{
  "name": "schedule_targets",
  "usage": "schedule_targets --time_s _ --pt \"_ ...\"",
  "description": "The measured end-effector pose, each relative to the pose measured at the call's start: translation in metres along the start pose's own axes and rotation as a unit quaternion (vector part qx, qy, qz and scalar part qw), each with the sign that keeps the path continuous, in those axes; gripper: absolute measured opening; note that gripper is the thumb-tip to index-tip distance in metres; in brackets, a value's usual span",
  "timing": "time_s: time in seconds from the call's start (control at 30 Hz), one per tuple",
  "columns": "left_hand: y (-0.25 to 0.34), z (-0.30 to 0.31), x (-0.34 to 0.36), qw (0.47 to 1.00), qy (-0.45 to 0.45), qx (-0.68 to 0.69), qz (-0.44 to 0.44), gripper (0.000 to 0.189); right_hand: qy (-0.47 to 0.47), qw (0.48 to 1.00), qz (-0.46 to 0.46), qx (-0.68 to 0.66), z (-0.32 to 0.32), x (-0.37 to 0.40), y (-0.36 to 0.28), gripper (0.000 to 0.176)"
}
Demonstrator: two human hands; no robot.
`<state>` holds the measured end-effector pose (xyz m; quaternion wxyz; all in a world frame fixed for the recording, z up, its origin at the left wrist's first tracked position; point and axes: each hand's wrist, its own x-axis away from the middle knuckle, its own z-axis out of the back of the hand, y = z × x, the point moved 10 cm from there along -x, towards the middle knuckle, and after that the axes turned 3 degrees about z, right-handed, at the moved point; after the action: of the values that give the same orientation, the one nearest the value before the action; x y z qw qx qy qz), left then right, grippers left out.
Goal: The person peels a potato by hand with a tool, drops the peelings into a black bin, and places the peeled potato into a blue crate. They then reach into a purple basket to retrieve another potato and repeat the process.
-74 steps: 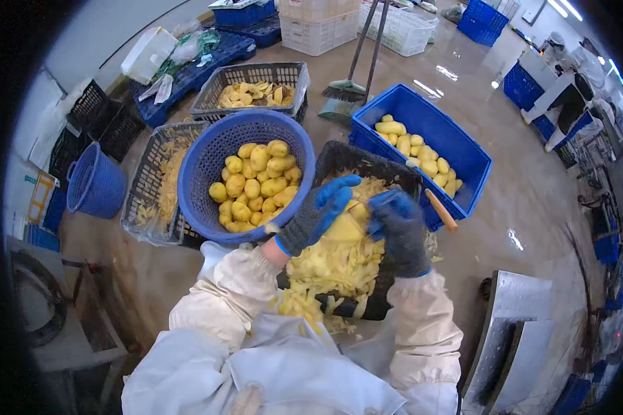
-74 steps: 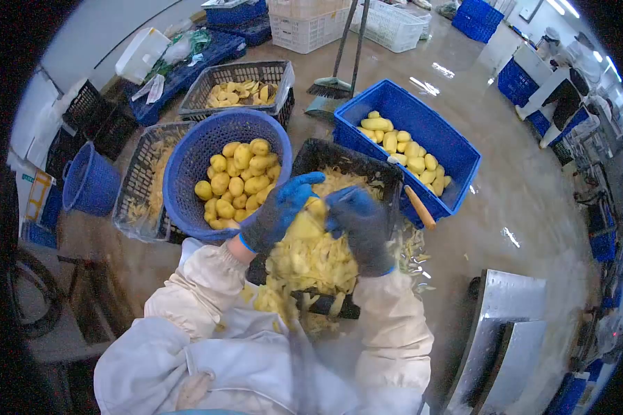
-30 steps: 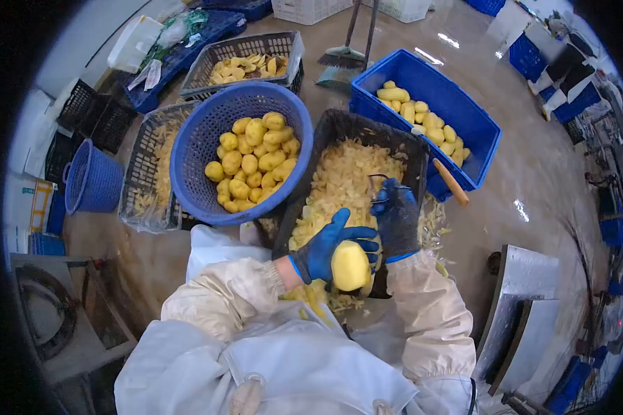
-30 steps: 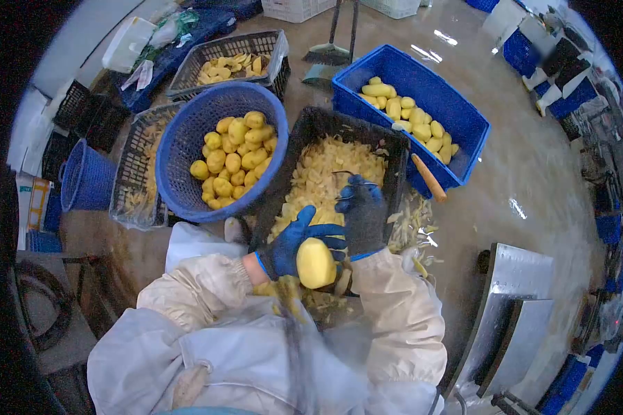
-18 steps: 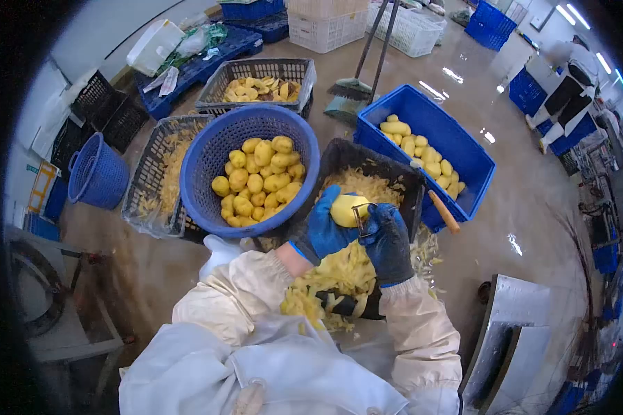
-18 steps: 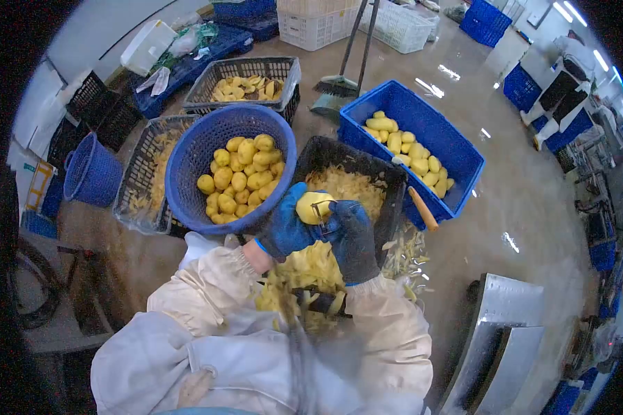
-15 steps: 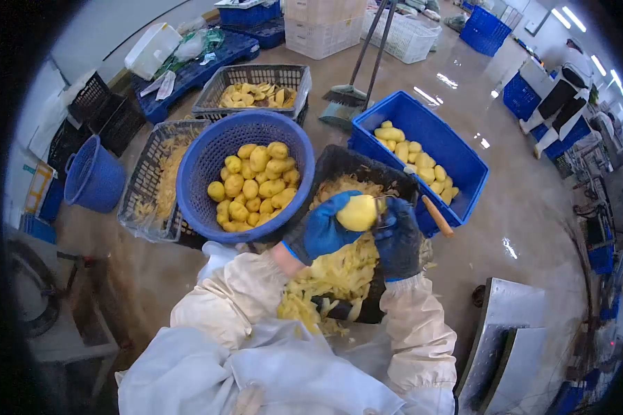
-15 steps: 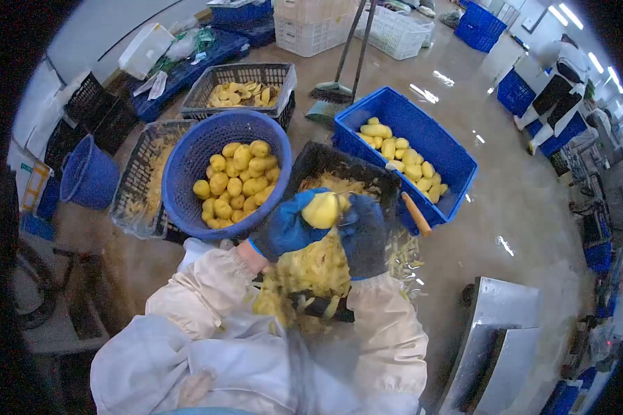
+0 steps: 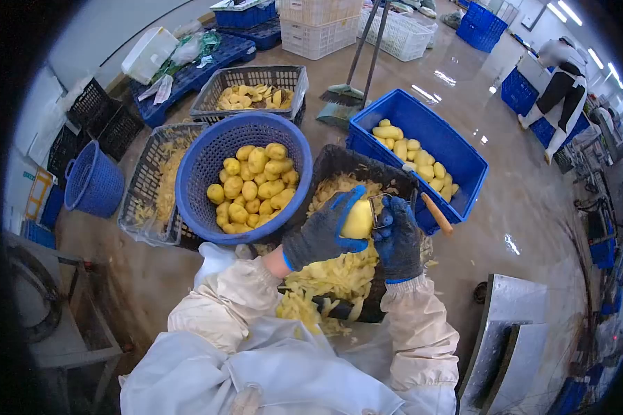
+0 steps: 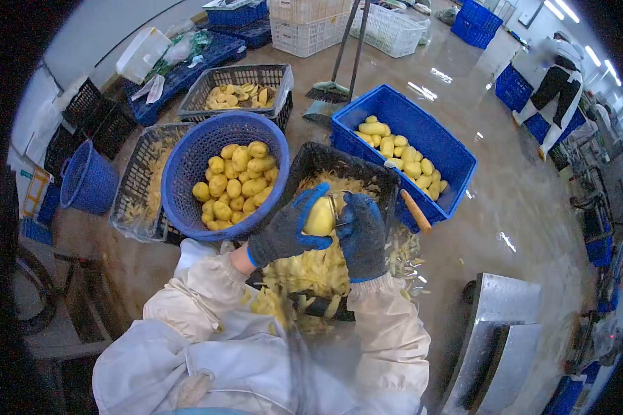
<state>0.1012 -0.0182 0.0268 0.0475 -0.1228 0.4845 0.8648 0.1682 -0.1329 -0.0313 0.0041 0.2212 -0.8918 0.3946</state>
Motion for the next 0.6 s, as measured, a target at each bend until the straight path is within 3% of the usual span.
schedule_targets --time_s 0.03,0.1,0.33,0.4,0.43,0.5,0.53,0.6 --pt "-0.002 -0.003 0.0 1.0 0.0 0.0 0.001 0.093 0.001 1.0 -0.001 0.0 -0.005 0.003 -0.003 0.013" --pt "-0.01 -0.002 0.002 0.999 0.041 0.004 -0.011 0.091 -0.054 0.989 0.036 0.132 -0.025 0.009 -0.014 0.015" --pt "-0.026 -0.01 -0.001 0.997 0.002 0.07 0.014 0.079 -0.069 0.97 0.065 0.226 -0.039 0.013 -0.021 0.011" --pt "-0.026 -0.004 0.001 0.999 0.039 0.03 0.017 0.077 -0.115 0.9 0.148 0.392 -0.052 0.019 -0.029 0.008" --pt "-0.022 -0.002 0.002 0.999 0.039 0.03 0.017 0.077 -0.115 0.901 0.148 0.392 -0.045 0.012 -0.027 0.008" --pt "-0.002 0.005 0.004 0.998 0.054 -0.023 -0.027 0.077 -0.006 0.805 0.358 0.473 -0.034 0.01 -0.074 0.008" --pt "-0.002 0.003 0.004 0.998 0.053 -0.022 -0.027 0.077 0.072 0.946 0.172 0.264 0.003 -0.009 -0.062 0.005" --pt "-0.002 0.005 0.004 0.997 0.072 0.024 -0.035 0.078 0.041 0.959 0.155 0.234 0.001 -0.009 -0.057 0.006"
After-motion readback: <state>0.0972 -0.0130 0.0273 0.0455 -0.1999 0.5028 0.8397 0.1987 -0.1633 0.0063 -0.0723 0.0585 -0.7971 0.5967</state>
